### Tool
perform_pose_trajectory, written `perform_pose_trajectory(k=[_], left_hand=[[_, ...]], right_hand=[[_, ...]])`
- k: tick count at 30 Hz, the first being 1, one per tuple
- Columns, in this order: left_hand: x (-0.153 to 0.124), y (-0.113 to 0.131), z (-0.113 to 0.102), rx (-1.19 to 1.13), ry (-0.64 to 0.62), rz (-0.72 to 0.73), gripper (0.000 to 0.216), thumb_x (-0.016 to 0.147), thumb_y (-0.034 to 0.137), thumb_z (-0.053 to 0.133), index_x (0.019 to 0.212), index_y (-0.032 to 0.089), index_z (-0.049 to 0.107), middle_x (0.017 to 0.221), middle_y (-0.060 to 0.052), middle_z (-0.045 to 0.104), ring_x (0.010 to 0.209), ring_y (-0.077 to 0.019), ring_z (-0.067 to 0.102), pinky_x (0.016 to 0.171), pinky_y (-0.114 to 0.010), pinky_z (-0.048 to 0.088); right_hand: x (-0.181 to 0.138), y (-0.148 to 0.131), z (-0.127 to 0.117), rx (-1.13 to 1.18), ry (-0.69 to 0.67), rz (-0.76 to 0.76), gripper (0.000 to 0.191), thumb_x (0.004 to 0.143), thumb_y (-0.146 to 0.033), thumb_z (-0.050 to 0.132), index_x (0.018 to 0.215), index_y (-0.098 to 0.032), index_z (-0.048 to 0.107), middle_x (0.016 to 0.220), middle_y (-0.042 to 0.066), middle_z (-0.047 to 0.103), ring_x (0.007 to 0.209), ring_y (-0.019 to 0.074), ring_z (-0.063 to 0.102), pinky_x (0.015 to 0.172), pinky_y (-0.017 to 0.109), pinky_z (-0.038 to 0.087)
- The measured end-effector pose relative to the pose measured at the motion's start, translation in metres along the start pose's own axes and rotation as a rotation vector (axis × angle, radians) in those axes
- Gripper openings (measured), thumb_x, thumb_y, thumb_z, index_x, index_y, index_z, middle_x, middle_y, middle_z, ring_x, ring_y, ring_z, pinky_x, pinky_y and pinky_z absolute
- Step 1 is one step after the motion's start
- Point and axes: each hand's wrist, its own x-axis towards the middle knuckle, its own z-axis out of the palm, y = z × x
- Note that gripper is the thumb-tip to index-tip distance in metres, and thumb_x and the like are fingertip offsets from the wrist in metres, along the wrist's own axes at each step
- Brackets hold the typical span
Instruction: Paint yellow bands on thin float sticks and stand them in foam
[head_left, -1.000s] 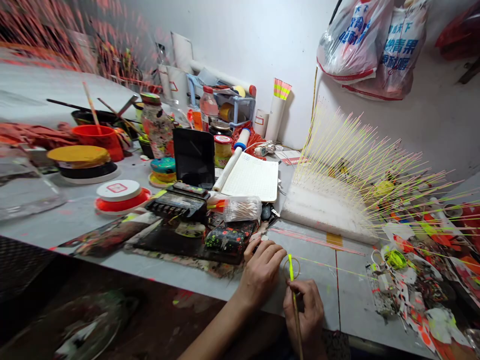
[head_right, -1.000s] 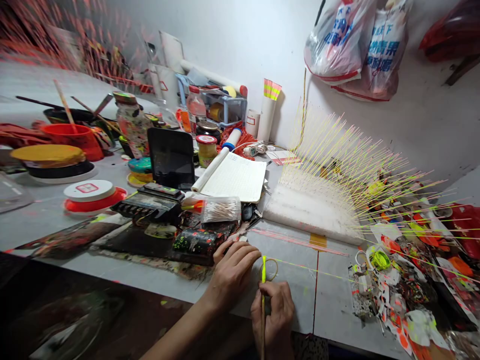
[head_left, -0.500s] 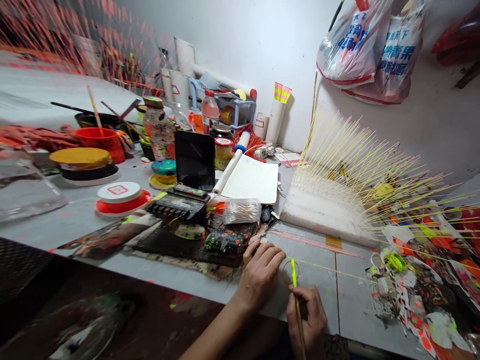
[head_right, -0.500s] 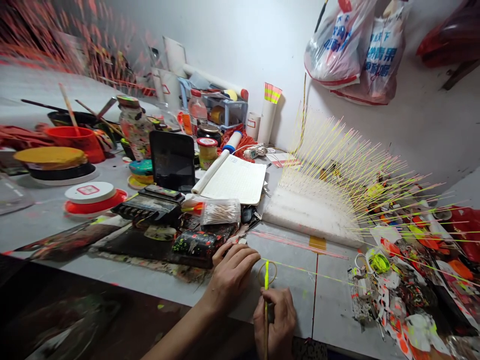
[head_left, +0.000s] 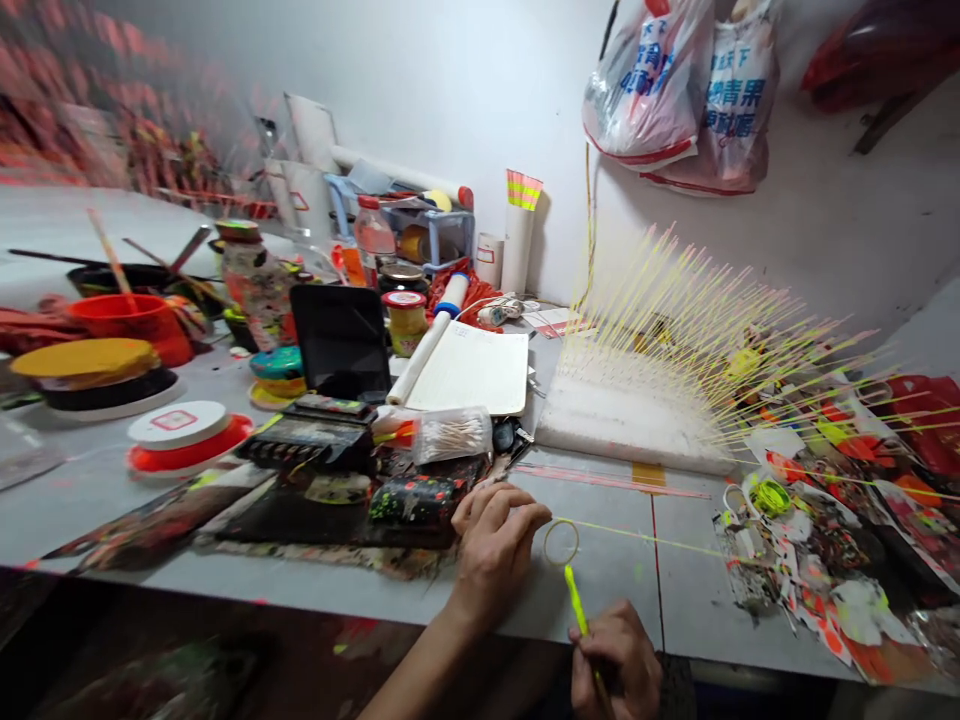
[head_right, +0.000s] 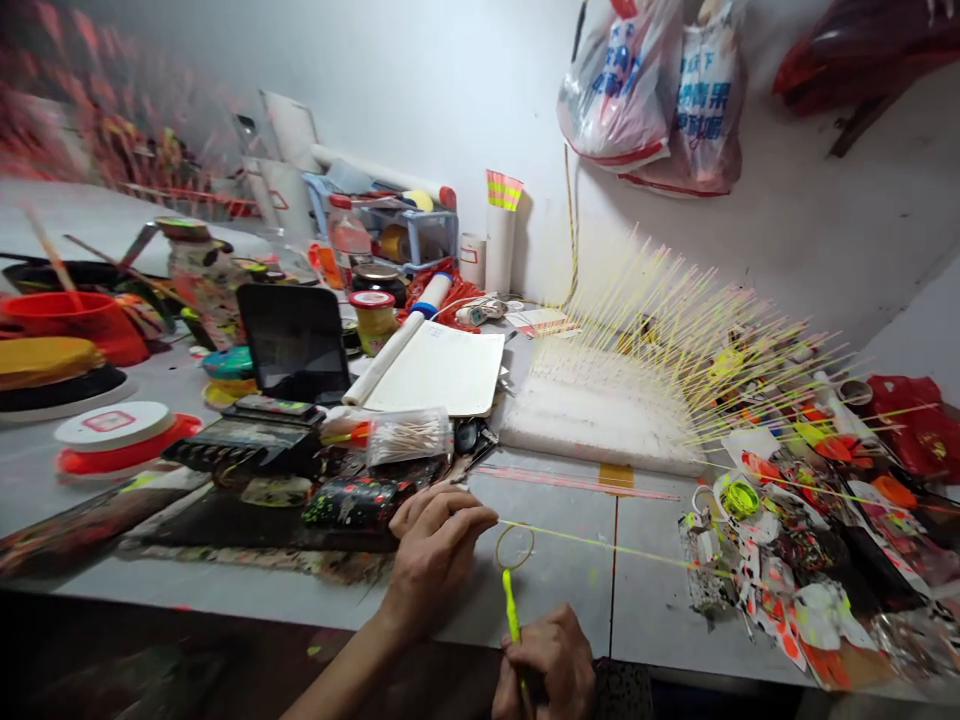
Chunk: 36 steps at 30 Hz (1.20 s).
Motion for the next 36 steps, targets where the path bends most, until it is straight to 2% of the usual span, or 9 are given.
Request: perform_pose_trajectory(k=[5, 9, 13, 17, 20, 23, 26, 32, 36], left_hand=[[0.012, 0.011, 0.008, -0.287, -0.055, -0.029, 0.010, 0.092, 0.019, 0.058, 0.090, 0.026, 0.066, 0.073, 0.003, 0.062, 0.073, -0.0130, 0.060, 0.073, -0.029, 0.046], [0.037, 0.021, 0.033, -0.461, -0.107, -0.164, 0.009, 0.092, 0.028, 0.060, 0.088, 0.022, 0.065, 0.077, 0.001, 0.067, 0.072, -0.0129, 0.063, 0.067, -0.026, 0.051], [0.067, 0.026, 0.087, -0.458, -0.218, -0.307, 0.020, 0.090, 0.038, 0.061, 0.082, 0.020, 0.067, 0.076, 0.000, 0.071, 0.071, -0.0137, 0.066, 0.069, -0.026, 0.052], [0.090, 0.026, 0.159, -0.426, -0.293, -0.356, 0.014, 0.087, 0.031, 0.064, 0.078, 0.020, 0.066, 0.075, 0.001, 0.071, 0.071, -0.0129, 0.065, 0.071, -0.026, 0.052], [0.100, 0.026, 0.208, -0.374, -0.329, -0.408, 0.010, 0.086, 0.025, 0.064, 0.077, 0.020, 0.067, 0.076, 0.000, 0.070, 0.074, -0.0138, 0.065, 0.069, -0.026, 0.050], [0.106, 0.027, 0.240, -0.304, -0.333, -0.435, 0.006, 0.084, 0.022, 0.067, 0.078, 0.021, 0.069, 0.087, -0.004, 0.069, 0.092, -0.0185, 0.063, 0.080, -0.030, 0.049], [0.106, 0.028, 0.254, -0.247, -0.345, -0.443, 0.004, 0.083, 0.021, 0.069, 0.080, 0.021, 0.072, 0.092, -0.006, 0.066, 0.101, -0.0214, 0.059, 0.089, -0.035, 0.047], [0.101, 0.029, 0.257, -0.165, -0.429, -0.429, 0.006, 0.083, 0.020, 0.070, 0.083, 0.021, 0.075, 0.096, -0.007, 0.063, 0.103, -0.0217, 0.056, 0.094, -0.035, 0.045], [0.101, 0.030, 0.261, -0.096, -0.494, -0.443, 0.006, 0.081, 0.022, 0.071, 0.081, 0.023, 0.077, 0.097, -0.007, 0.063, 0.104, -0.0226, 0.055, 0.091, -0.036, 0.044]], right_hand=[[0.003, 0.008, -0.011, -0.047, 0.142, -0.021, 0.021, 0.081, -0.005, 0.053, 0.088, -0.024, 0.057, 0.061, -0.004, 0.065, 0.041, 0.0116, 0.055, 0.042, 0.024, 0.046], [-0.002, 0.023, -0.034, -0.083, 0.175, 0.065, 0.018, 0.086, -0.009, 0.054, 0.089, -0.025, 0.059, 0.065, -0.001, 0.066, 0.047, 0.0150, 0.057, 0.045, 0.027, 0.048], [-0.001, 0.037, -0.066, -0.152, 0.209, 0.196, 0.011, 0.091, -0.014, 0.057, 0.091, -0.024, 0.061, 0.071, 0.003, 0.067, 0.061, 0.0187, 0.061, 0.056, 0.033, 0.050], [-0.003, 0.051, -0.090, -0.220, 0.214, 0.229, 0.005, 0.092, -0.016, 0.059, 0.093, -0.021, 0.062, 0.079, 0.005, 0.070, 0.072, 0.0184, 0.064, 0.061, 0.030, 0.051], [-0.009, 0.061, -0.095, -0.251, 0.211, 0.185, 0.007, 0.092, -0.013, 0.059, 0.094, -0.019, 0.062, 0.079, 0.005, 0.071, 0.073, 0.0175, 0.065, 0.062, 0.028, 0.052], [-0.016, 0.070, -0.096, -0.270, 0.194, 0.077, 0.010, 0.092, -0.011, 0.059, 0.095, -0.019, 0.062, 0.076, 0.004, 0.071, 0.070, 0.0167, 0.066, 0.061, 0.027, 0.053], [-0.022, 0.078, -0.100, -0.281, 0.159, 0.061, 0.007, 0.095, -0.013, 0.058, 0.097, -0.020, 0.061, 0.076, 0.004, 0.072, 0.063, 0.0160, 0.066, 0.056, 0.026, 0.053], [-0.018, 0.086, -0.116, -0.289, 0.028, -0.030, 0.008, 0.093, -0.013, 0.062, 0.094, -0.022, 0.061, 0.075, 0.000, 0.073, 0.055, 0.0136, 0.066, 0.052, 0.024, 0.053], [-0.019, 0.081, -0.115, -0.252, 0.025, 0.027, 0.011, 0.093, -0.011, 0.061, 0.098, -0.020, 0.061, 0.078, 0.002, 0.074, 0.061, 0.0153, 0.068, 0.056, 0.026, 0.055]])
